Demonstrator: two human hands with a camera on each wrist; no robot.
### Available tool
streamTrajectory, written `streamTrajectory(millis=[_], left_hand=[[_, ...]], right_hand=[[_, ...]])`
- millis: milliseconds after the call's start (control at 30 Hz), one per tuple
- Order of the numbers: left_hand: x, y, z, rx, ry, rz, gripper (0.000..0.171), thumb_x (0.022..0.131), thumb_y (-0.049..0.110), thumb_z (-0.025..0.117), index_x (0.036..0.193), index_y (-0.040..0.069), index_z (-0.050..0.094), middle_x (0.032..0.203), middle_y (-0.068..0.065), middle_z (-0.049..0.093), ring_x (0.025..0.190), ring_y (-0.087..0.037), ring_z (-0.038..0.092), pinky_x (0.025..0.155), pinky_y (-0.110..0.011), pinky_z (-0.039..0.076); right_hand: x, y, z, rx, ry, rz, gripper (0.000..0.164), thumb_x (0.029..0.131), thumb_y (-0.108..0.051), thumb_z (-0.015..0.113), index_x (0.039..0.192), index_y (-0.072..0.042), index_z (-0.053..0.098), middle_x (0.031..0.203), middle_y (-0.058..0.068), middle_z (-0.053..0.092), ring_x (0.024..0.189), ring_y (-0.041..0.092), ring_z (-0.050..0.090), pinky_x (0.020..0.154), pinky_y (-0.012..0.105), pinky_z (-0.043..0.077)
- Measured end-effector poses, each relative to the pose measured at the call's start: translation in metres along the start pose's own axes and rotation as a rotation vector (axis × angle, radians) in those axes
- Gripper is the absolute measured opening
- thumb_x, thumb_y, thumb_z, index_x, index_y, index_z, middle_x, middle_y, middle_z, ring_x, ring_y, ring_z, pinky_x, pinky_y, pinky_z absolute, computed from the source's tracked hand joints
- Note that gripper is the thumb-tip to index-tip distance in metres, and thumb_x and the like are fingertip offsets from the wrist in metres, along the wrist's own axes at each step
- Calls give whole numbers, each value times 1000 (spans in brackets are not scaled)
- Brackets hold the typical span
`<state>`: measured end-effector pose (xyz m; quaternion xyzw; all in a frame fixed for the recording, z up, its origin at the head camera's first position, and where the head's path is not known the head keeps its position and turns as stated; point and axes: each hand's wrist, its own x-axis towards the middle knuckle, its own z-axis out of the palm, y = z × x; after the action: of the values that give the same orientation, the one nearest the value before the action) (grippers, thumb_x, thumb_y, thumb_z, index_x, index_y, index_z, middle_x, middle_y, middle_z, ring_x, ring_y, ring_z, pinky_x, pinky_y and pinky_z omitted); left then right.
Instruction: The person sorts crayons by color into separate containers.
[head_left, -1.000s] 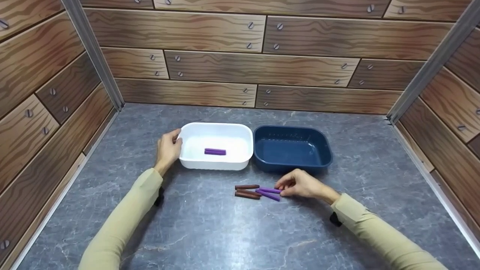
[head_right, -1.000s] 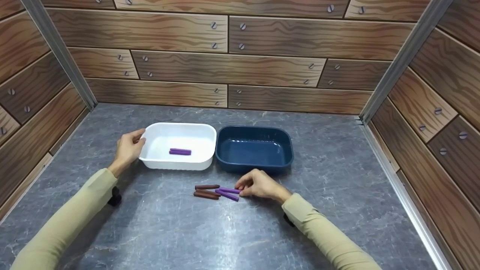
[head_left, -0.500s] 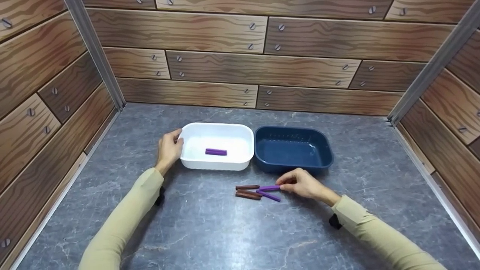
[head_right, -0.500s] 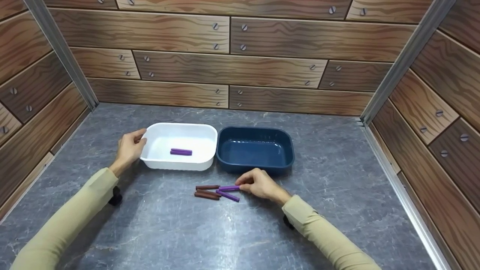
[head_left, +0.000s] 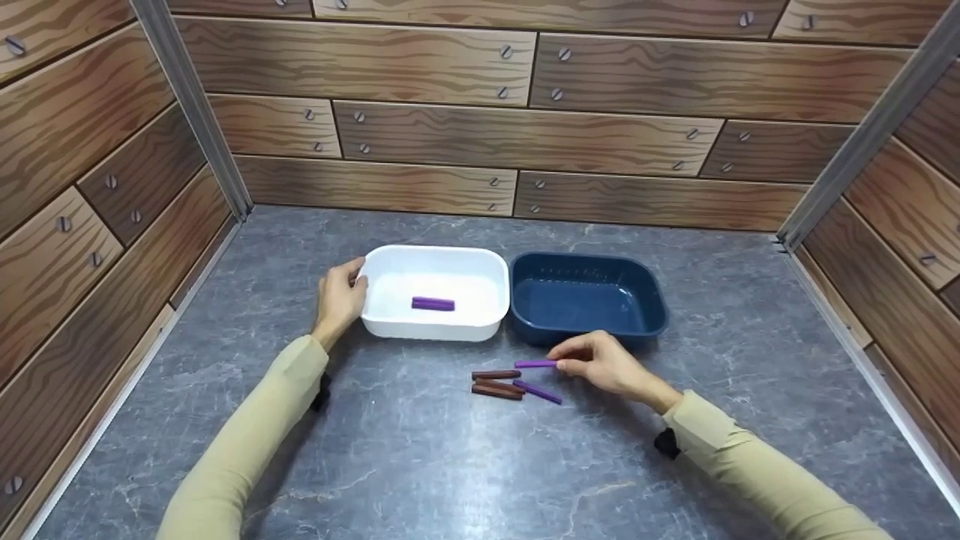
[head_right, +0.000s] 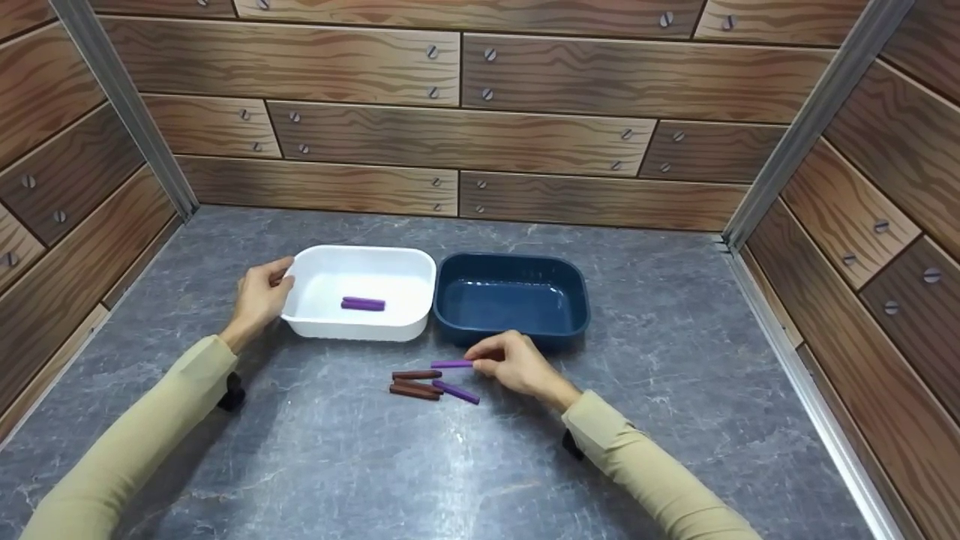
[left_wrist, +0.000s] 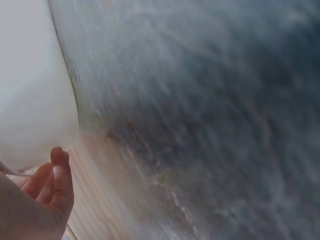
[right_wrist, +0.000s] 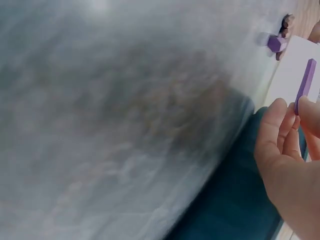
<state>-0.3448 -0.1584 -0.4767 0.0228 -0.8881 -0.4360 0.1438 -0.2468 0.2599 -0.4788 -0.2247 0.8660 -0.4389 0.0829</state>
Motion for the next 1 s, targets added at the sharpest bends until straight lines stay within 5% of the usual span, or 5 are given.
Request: streamTrajectory(millis=[533, 800, 1000], left_hand=[[-5, -3, 0, -34, 3, -9, 40, 95, 8, 53, 135, 0, 58, 125, -19, 66, 114, -29, 65, 96, -42, 51], [-2, -1, 1, -38, 0, 9, 41, 96, 7, 51, 136, 0, 56, 125, -20, 66, 114, -30, 65, 96, -43, 51], [-1, -1, 1, -36, -9, 2, 41, 97, 8, 51, 136, 0, 56, 126, -20, 65, 115, -30, 65, 96, -42, 52]], right_hand=[[18, -30, 21, 53, 45, 2, 16, 90, -8, 69, 103, -9, 77, 97, 10, 75, 76, 8, 62, 67, 20, 52], [31, -46, 26, 128, 45, -10, 17, 90, -6, 67, 104, -5, 76, 101, 24, 72, 72, 8, 59, 63, 19, 49], [43, -58, 28, 136, 58, -21, 17, 89, -3, 68, 103, -4, 76, 92, 17, 73, 69, 9, 60, 61, 20, 50]])
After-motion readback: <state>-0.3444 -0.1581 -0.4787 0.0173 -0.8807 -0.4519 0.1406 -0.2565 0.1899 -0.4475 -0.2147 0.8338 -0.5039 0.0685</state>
